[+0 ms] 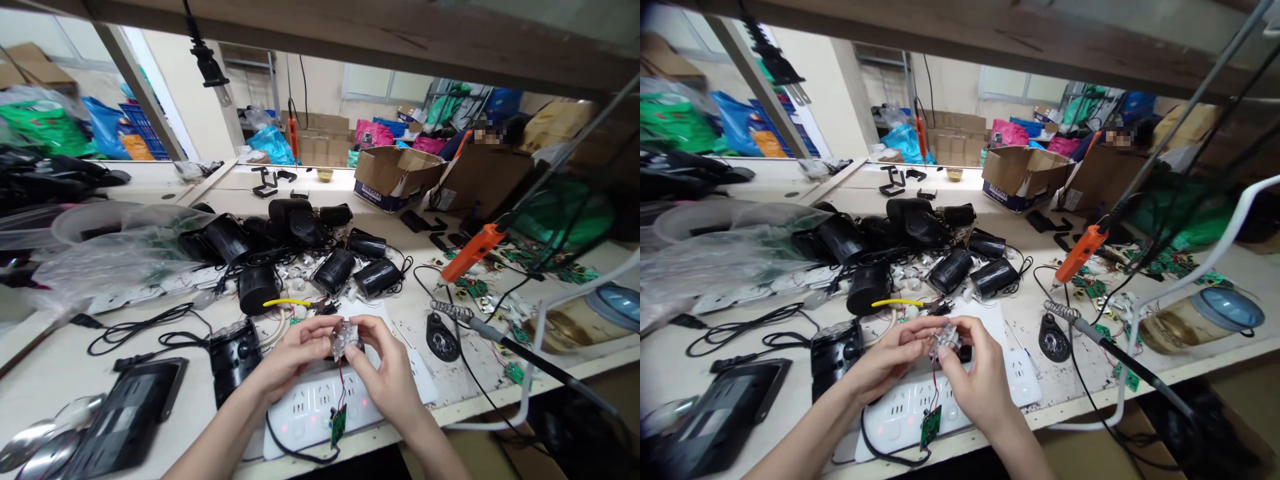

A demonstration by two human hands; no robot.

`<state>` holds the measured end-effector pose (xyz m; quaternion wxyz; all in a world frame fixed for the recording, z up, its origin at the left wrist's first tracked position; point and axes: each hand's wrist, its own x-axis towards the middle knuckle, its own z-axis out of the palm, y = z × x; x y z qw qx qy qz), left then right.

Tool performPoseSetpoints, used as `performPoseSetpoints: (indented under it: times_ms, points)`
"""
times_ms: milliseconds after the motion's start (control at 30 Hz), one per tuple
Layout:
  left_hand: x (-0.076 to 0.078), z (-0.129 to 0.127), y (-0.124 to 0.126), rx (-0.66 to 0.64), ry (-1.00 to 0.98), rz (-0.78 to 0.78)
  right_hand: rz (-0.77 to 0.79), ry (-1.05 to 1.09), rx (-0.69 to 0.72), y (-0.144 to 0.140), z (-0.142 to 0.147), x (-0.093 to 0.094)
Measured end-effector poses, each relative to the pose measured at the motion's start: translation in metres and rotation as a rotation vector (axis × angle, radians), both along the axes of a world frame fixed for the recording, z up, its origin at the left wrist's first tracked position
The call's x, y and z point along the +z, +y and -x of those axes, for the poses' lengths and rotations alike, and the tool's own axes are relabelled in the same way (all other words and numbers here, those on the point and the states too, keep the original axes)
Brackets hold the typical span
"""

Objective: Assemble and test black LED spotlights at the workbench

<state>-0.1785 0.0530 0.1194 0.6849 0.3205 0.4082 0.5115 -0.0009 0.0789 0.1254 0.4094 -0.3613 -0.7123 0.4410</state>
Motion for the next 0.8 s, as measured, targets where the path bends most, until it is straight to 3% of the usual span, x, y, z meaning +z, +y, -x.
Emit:
performPoseSetpoints:
  times_ms: [367, 600, 800]
  points:
    - [-0.009, 0.003, 0.000, 0.015, 0.157, -0.048, -0.203, -0.098, -0.110, -0.001, 0.002, 0.001]
    - [-0.012, 0.002, 0.001, 0.035, 0.025, -0.031, -0.199, -0.095, -0.120, 0.000, 0.003, 0.000]
    - [-0.009, 0.000, 0.004, 0.086, 0.145, -0.040, -0.061, -0.036, -0.062, 0.004, 0.006, -0.006]
